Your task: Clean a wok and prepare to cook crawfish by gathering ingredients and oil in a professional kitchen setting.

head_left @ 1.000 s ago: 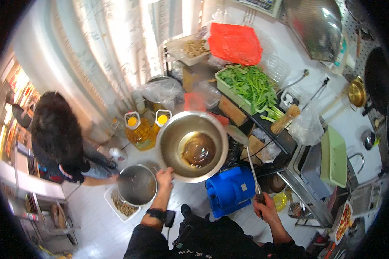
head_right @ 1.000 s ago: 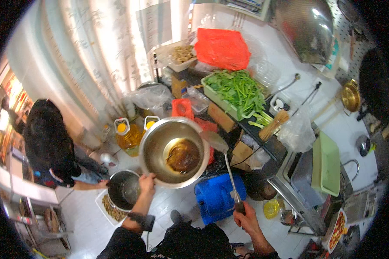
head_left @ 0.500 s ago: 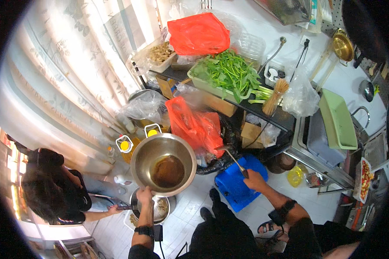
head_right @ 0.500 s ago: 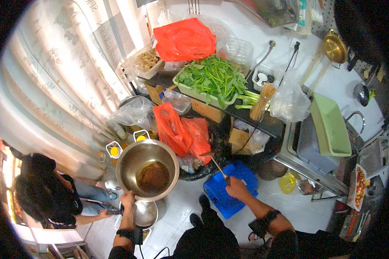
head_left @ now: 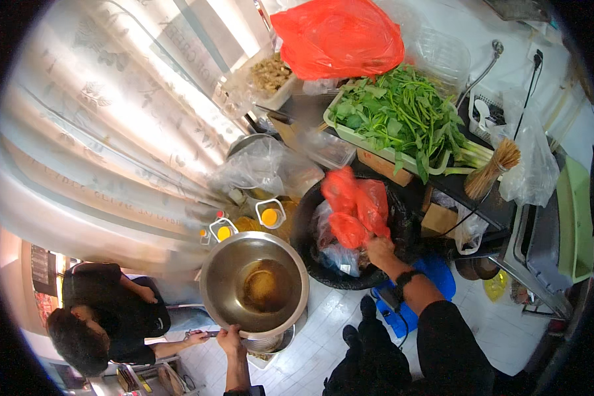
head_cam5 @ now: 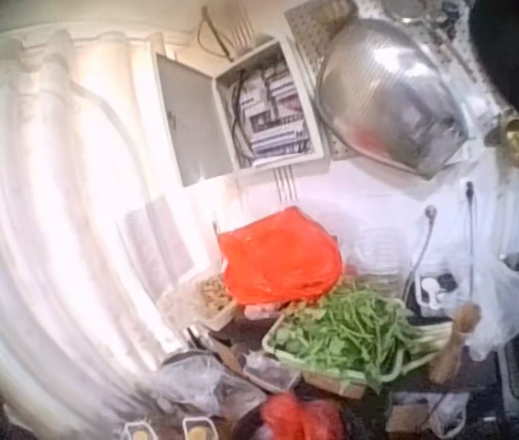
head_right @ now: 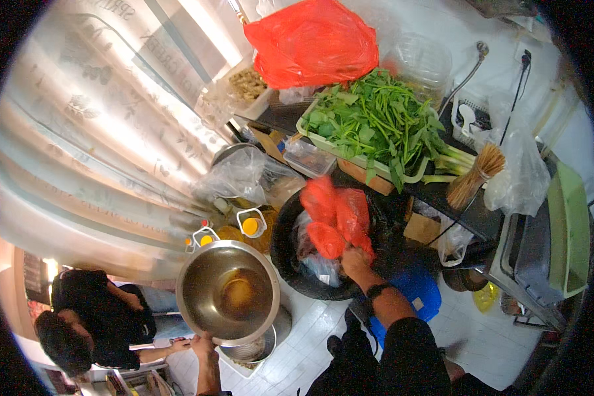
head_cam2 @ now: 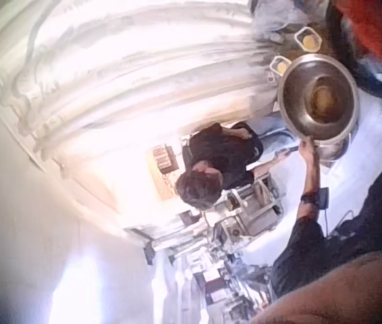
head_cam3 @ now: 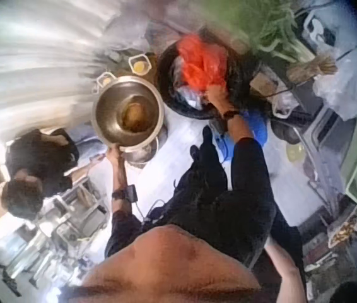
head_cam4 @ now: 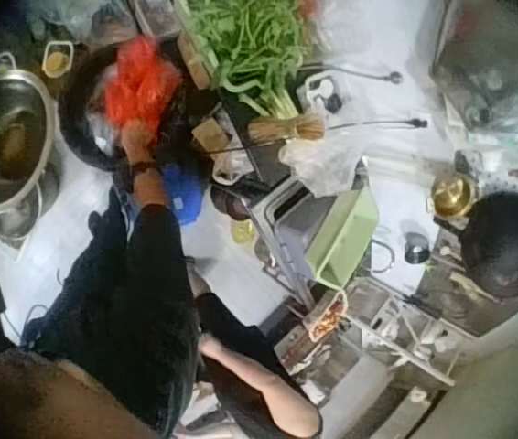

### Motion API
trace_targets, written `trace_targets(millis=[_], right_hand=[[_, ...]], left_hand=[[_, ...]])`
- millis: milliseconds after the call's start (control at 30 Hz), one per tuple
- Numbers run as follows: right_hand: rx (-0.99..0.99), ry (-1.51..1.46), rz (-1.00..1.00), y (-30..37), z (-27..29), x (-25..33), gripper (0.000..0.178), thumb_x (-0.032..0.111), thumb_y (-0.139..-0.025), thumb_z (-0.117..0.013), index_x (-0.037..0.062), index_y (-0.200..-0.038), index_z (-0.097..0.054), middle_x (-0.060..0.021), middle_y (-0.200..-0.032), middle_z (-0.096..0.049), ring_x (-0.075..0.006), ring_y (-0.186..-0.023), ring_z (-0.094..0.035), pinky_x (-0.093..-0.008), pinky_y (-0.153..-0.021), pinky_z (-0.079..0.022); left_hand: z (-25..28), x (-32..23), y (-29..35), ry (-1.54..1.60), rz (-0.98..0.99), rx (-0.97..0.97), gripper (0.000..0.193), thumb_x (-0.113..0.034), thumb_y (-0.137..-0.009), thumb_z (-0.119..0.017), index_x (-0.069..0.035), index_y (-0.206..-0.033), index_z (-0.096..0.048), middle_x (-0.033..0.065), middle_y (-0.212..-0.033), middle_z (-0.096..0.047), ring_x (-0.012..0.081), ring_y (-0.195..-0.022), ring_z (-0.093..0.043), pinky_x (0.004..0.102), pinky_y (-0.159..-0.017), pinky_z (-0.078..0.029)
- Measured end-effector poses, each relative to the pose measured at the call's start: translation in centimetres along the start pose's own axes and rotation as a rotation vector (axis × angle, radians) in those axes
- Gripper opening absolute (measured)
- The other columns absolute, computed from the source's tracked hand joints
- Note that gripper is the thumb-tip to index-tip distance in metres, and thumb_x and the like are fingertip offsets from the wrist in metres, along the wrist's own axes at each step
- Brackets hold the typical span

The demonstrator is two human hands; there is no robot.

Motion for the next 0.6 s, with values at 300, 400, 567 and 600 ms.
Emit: trace_targets(millis=[300,400,567,600], right_hand=[[0.138,-0.106,-0.135,-4.6,-7.0,-3.6,0.031,0.014,-0.073,-0.046,-0.0042,-0.097,-0.053,-0.0207,-0.092,-0.059,-0.0328,-0.086,-0.058,-0.0437,-0.074,-0.046],[0.209,-0.182,-0.129,-6.2,-4.4,-3.5,0.03,0.013,-0.071,-0.047,-0.0013,-0.096,-0.055,-0.0206,-0.091,-0.059,-0.0334,-0.089,-0.057,-0.0443,-0.075,-0.046],[0.16,-0.082,0.074,-2.0,2.0,-0.1,0.025,0.014,-0.071,-0.048,0.0013,-0.09,-0.059,-0.0197,-0.088,-0.059,-0.0339,-0.083,-0.057,-0.0439,-0.071,-0.046],[0.048,-0.057,0.127,-1.2,3.0,0.6,0.024,0.015,-0.07,-0.049,0.002,-0.087,-0.06,-0.0178,-0.084,-0.06,-0.0336,-0.077,-0.058,-0.0437,-0.066,-0.046]], left_hand=[[-5.1,-1.1,0.9,0.131,0.047,0.044,0.02,0.005,-0.066,-0.05,0.004,-0.085,-0.054,0.0074,-0.081,-0.059,0.0169,-0.07,-0.056,0.0258,-0.065,-0.044],[-5.3,0.1,-0.1,0.127,0.022,0.022,0.021,0.005,-0.063,-0.05,0.005,-0.083,-0.054,0.0078,-0.08,-0.059,0.0171,-0.071,-0.056,0.0267,-0.066,-0.044],[-6.3,-1.3,0.0,0.141,0.023,0.079,0.015,0.004,-0.063,-0.05,0.003,-0.078,-0.053,0.0063,-0.075,-0.058,0.0158,-0.064,-0.055,0.0252,-0.061,-0.044],[-6.7,-2.1,-0.2,0.09,0.002,0.107,0.019,0.003,-0.065,-0.05,0.004,-0.084,-0.054,0.0064,-0.078,-0.058,0.0161,-0.067,-0.055,0.0255,-0.062,-0.044]])
Point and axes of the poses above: each hand's wrist, its own y-axis away from the middle knuckle, its own z-axis out of the back of the hand, x = y × z, the point moved 9 cm from there along -y, towards the middle knuckle
